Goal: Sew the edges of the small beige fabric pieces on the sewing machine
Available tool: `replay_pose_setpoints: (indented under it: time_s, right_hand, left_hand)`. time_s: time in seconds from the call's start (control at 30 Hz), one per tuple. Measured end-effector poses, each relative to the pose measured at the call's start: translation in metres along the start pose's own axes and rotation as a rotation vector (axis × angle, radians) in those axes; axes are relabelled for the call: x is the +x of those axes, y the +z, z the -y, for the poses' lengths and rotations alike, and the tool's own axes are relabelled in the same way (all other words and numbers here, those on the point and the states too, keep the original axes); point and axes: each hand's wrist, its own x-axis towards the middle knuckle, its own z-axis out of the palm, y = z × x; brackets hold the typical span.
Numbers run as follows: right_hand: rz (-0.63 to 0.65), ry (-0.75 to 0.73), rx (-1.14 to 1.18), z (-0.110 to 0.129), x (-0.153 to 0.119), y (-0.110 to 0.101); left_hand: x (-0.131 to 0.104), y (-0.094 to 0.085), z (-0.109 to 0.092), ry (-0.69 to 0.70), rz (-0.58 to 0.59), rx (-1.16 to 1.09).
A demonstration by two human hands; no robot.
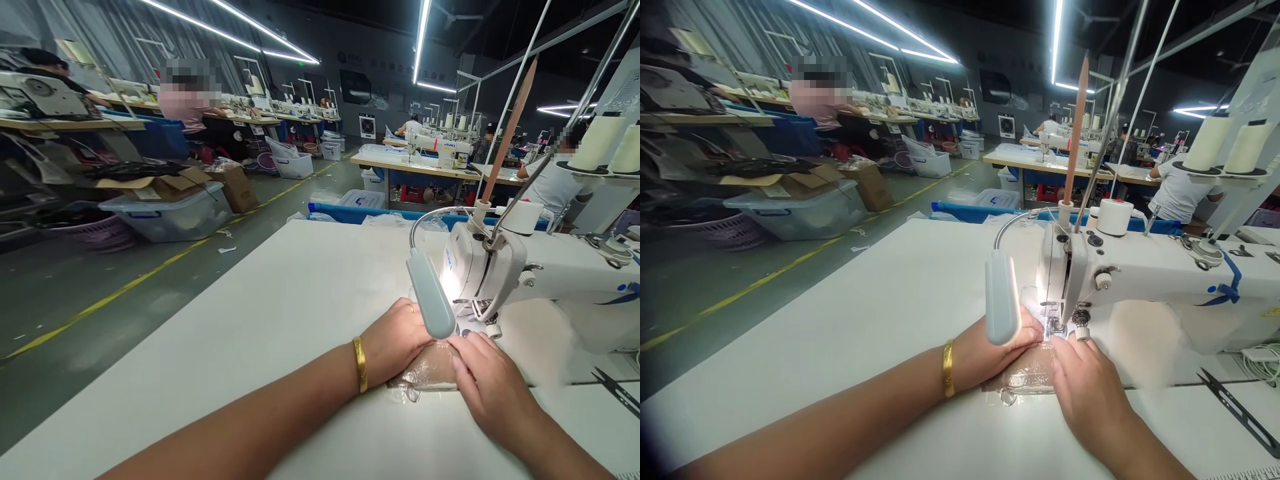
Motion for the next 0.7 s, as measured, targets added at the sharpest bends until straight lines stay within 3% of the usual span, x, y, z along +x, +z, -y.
replay_pose_setpoints:
  time_s: [0.17,0.43,0.7]
  right_hand:
    - [-0.054,0.081,-0.019,-0.006,0.004,-0.005]
    - [-0.104,0.084,-0.002,-0.005,0.0,-0.006]
    - [-0.054,0.048,0.073,-0.006,-0.004,0.001]
  left_hand:
    - [0.003,0.0,0.002,-0.037,-0.008,0.011]
    - [0.0,0.003,0.007,-0.074,0.021,0.024]
    - [0.025,-0.001,0.043,-0.379,0.012,-0.011]
